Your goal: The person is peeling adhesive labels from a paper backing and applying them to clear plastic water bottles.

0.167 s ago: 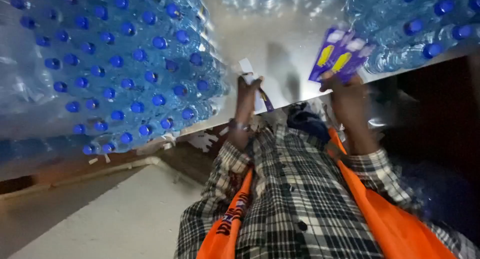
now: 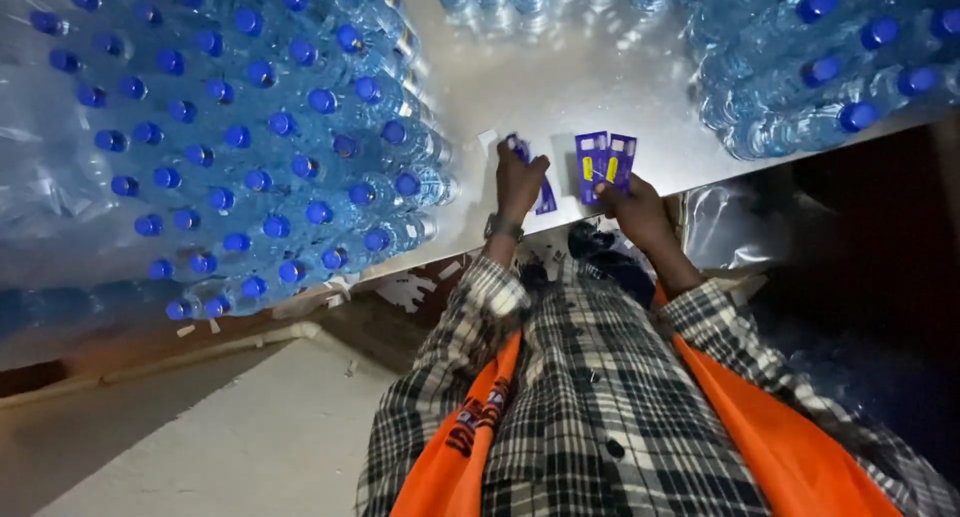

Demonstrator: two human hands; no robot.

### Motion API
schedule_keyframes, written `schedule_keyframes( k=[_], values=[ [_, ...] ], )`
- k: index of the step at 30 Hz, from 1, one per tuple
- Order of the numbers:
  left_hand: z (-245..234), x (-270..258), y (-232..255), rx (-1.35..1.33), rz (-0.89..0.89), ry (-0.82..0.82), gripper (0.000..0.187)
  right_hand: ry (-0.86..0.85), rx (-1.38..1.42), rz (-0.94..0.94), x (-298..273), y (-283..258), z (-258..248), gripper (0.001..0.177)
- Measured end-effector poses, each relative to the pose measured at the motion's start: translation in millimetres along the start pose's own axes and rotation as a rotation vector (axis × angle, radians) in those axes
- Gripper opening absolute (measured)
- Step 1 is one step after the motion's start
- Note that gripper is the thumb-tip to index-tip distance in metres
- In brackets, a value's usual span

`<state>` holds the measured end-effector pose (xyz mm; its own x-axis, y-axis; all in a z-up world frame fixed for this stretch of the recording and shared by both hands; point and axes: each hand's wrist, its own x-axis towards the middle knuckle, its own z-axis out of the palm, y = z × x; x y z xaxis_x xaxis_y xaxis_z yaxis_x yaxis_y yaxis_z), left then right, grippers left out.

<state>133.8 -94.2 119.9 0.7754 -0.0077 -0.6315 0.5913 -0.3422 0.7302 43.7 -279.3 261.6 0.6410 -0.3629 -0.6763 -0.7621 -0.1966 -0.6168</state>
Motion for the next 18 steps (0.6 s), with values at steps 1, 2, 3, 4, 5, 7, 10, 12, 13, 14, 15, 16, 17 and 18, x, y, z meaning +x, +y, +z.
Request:
schedule_keyframes(
  k=[1, 2, 3, 4, 5, 7, 10, 12, 13, 14, 15, 16, 17, 18],
  values=[
    [4, -12, 32, 0.064, 0.013, -0.043, 0.087, -0.08, 0.01, -0.027, 1, -2, 4, 0.036],
    [15, 1, 30, 0.069, 0.021, -0.051, 0.087, -0.07, 0.017, -0.027, 14, 13, 10, 0.036],
    [26, 14, 29, 0.175, 0.041, -0.059, 0.088, -0.044, 0.088, -0.042, 28, 27, 15, 0.035],
    [40, 26, 27, 0.278, 0.057, -0.067, 0.089, -0.02, 0.156, -0.056, 42, 42, 18, 0.037],
    [48, 30, 38, 0.281, 0.063, -0.074, 0.089, -0.012, 0.16, -0.055, 53, 38, 13, 0.037],
    [62, 25, 50, 0.344, 0.172, -0.074, 0.085, -0.003, 0.026, -0.043, 65, 38, 4, 0.046],
    [79, 29, 45, 0.398, 0.228, -0.038, 0.082, -0.029, -0.07, -0.049, 70, 32, -11, 0.054],
    [74, 13, 64, 0.401, 0.23, -0.051, 0.078, -0.058, -0.084, -0.046, 68, 28, -17, 0.057],
    [71, 4, 73, 0.405, 0.233, -0.068, 0.075, -0.085, -0.097, -0.041, 67, 27, -19, 0.06],
    [72, 3, 70, 0.407, 0.228, -0.064, 0.075, -0.091, -0.096, -0.041, 76, 41, -14, 0.06],
    [72, 1, 67, 0.415, 0.216, -0.055, 0.075, -0.092, -0.114, -0.066, 84, 55, -8, 0.059],
    [73, 1, 65, 0.421, 0.206, -0.045, 0.075, -0.091, -0.132, -0.093, 94, 68, -3, 0.058],
    [70, -2, 68, 0.422, 0.204, -0.041, 0.075, -0.095, -0.132, -0.094, 96, 76, 1, 0.058],
    [67, -5, 70, 0.449, 0.197, -0.048, 0.076, -0.113, -0.197, -0.071, 98, 84, 4, 0.056]
  ],
)
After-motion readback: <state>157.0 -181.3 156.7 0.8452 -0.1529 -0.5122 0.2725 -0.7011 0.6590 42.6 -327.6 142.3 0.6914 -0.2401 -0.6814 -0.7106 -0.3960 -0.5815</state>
